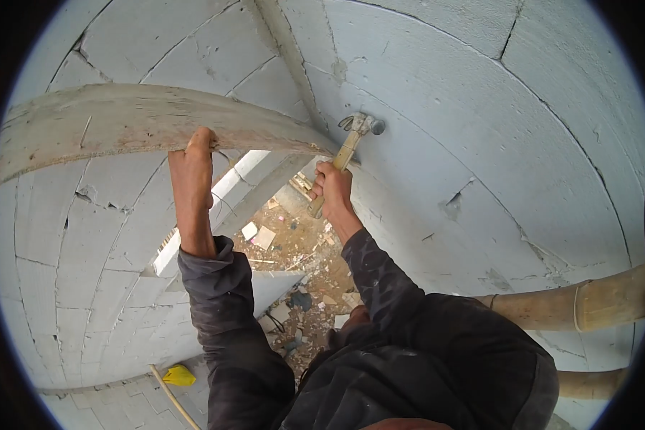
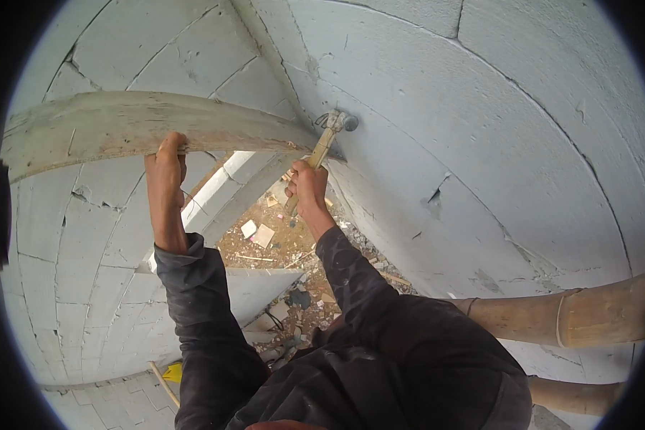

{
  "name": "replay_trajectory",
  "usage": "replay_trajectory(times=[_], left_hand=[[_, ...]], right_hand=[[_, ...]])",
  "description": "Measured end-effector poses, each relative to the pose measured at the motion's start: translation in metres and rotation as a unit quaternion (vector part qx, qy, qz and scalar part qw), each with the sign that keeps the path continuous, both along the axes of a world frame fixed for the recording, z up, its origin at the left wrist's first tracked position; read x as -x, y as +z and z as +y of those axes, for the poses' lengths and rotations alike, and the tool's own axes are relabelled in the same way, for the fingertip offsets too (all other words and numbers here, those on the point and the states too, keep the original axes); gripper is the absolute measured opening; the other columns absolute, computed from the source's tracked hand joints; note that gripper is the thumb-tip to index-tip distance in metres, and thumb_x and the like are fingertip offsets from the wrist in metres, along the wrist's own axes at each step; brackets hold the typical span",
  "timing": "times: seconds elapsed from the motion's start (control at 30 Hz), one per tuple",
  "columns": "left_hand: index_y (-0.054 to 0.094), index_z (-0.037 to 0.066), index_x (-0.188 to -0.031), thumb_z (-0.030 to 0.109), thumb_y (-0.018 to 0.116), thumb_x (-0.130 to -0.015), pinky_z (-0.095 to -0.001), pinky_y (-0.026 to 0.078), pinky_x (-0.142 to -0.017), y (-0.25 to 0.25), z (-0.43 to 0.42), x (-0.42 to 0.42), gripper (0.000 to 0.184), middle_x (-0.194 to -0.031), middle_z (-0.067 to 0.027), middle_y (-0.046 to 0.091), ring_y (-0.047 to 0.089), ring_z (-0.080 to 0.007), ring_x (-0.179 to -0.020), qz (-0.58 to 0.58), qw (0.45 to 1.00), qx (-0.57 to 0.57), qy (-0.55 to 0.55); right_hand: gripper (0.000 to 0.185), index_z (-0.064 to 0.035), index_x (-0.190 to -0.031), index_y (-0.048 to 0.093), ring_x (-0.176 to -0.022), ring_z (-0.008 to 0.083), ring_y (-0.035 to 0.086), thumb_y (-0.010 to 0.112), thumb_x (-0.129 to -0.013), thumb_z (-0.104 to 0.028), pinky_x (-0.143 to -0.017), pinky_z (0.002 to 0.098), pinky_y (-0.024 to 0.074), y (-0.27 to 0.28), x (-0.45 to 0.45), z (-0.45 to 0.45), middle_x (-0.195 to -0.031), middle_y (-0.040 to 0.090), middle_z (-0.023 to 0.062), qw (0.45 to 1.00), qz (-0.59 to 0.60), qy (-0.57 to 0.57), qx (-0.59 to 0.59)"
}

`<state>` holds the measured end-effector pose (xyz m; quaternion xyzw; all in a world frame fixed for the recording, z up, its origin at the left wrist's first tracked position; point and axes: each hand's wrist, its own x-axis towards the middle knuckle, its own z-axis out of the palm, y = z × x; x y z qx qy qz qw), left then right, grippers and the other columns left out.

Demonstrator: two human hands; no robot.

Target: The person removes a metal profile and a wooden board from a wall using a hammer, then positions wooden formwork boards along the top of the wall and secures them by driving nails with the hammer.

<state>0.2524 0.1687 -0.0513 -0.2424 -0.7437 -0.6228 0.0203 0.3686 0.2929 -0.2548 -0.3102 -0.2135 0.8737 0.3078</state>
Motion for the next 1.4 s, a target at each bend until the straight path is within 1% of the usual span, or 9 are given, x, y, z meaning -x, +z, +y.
replay_trajectory(times=[0.2, 0.4, 0.8, 0.9, 1.0, 1.03, 1.1, 1.27, 1.4], left_hand=[[0.053, 0.014, -0.068, 0.023, 0.067, -0.093, -0.0301, 0.015, -0.047, -0.075, -0.11, -0.008, 0.03, -0.058, 0.0074, 0.034, 0.023, -0.006, -0.047, -0.161, 0.984, -0.06, 0.046], [0.047, 0.016, -0.067, 0.021, 0.066, -0.099, -0.0302, 0.014, -0.046, -0.163, -0.179, -0.048, 0.037, -0.055, 0.0076, 0.027, 0.018, -0.0061, -0.047, -0.251, 0.952, -0.162, 0.063], [0.05, 0.018, -0.071, 0.026, 0.068, -0.1, -0.0283, 0.013, -0.043, -0.173, -0.178, -0.029, 0.035, -0.058, 0.0091, 0.035, 0.02, -0.004, -0.044, -0.249, 0.946, -0.18, 0.103], [0.049, 0.019, -0.073, 0.027, 0.068, -0.1, -0.0281, 0.013, -0.043, -0.186, -0.185, -0.084, 0.034, -0.058, 0.0095, 0.033, 0.019, -0.0043, -0.044, -0.276, 0.932, -0.205, 0.115], [0.061, 0.016, -0.086, 0.027, 0.066, -0.101, -0.0235, 0.026, -0.055, -0.207, -0.183, -0.199, 0.02, -0.075, 0.0104, 0.041, 0.034, -0.002, -0.062, -0.354, 0.912, -0.156, 0.139], [0.068, 0.01, -0.1, 0.031, 0.065, -0.103, -0.0211, 0.032, -0.06, -0.23, -0.195, -0.221, 0.021, -0.081, 0.0094, 0.046, 0.036, -0.0032, -0.066, -0.331, 0.925, -0.087, 0.165], [0.069, 0.005, -0.106, 0.04, 0.063, -0.104, -0.0239, 0.036, -0.063, -0.245, -0.204, -0.237, 0.036, -0.089, 0.0049, 0.057, 0.043, -0.0067, -0.068, -0.262, 0.936, -0.053, 0.23], [0.062, 0.003, -0.083, 0.042, 0.061, -0.105, -0.0313, 0.034, -0.059, -0.228, -0.205, -0.212, 0.045, -0.078, 0.0041, 0.057, 0.045, -0.0085, -0.067, -0.303, 0.924, 0.024, 0.232], [0.062, -0.003, -0.092, 0.037, 0.061, -0.106, -0.0327, 0.041, -0.069, -0.324, -0.225, -0.199, 0.043, -0.085, -0.0017, 0.062, 0.05, -0.0134, -0.076, -0.237, 0.942, 0.073, 0.227]], right_hand=[[0.015, -0.0057, -0.081, 0.051, -0.04, 0.0135, 0.041, 0.063, -0.091, -0.009, -0.039, 0.034, 0.0398, -0.071, -0.025, -0.011, -0.061, 0.045, 0.0003, 0.985, -0.126, -0.025, -0.115], [0.016, -0.01, -0.084, 0.049, -0.043, 0.0107, 0.037, 0.063, -0.092, -0.011, -0.042, 0.0326, 0.0351, -0.109, -0.03, -0.003, -0.061, 0.041, -0.0024, 0.984, -0.169, -0.034, -0.053], [0.016, -0.0097, -0.085, 0.048, -0.044, 0.0111, 0.035, 0.063, -0.089, -0.007, -0.042, 0.034, 0.034, -0.116, -0.016, 0.009, -0.06, 0.039, -0.0023, 0.98, -0.192, -0.021, -0.048], [0.015, -0.0092, -0.084, 0.049, -0.044, 0.0112, 0.035, 0.063, -0.089, -0.007, -0.042, 0.034, 0.0338, -0.1, -0.017, 0.011, -0.06, 0.039, -0.0022, 0.984, -0.174, -0.013, -0.034], [0.014, -0.0086, -0.085, 0.051, -0.044, 0.0112, 0.035, 0.064, -0.089, -0.007, -0.042, 0.0336, 0.0336, -0.092, -0.029, 0.007, -0.06, 0.039, -0.0021, 0.985, -0.168, -0.002, -0.031], [0.013, -0.0083, -0.085, 0.051, -0.044, 0.0112, 0.035, 0.064, -0.089, -0.007, -0.042, 0.0333, 0.0337, -0.088, -0.028, 0.01, -0.06, 0.039, -0.002, 0.988, -0.148, 0.004, -0.041], [0.012, -0.0083, -0.085, 0.052, -0.044, 0.0111, 0.035, 0.064, -0.089, -0.007, -0.042, 0.0331, 0.0341, -0.084, -0.034, 0.014, -0.06, 0.039, -0.0021, 0.987, -0.15, 0.014, -0.052], [0.012, -0.0085, -0.086, 0.053, -0.044, 0.0103, 0.035, 0.064, -0.089, -0.008, -0.043, 0.0323, 0.0349, -0.063, -0.04, 0.023, -0.06, 0.039, -0.0032, 0.984, -0.141, 0.053, -0.09], [0.013, -0.0063, -0.09, 0.058, -0.043, 0.0094, 0.035, 0.067, -0.094, -0.014, -0.043, 0.032, 0.0347, -0.033, -0.042, 0.025, -0.058, 0.037, -0.0047, 0.986, -0.071, 0.096, -0.112]])
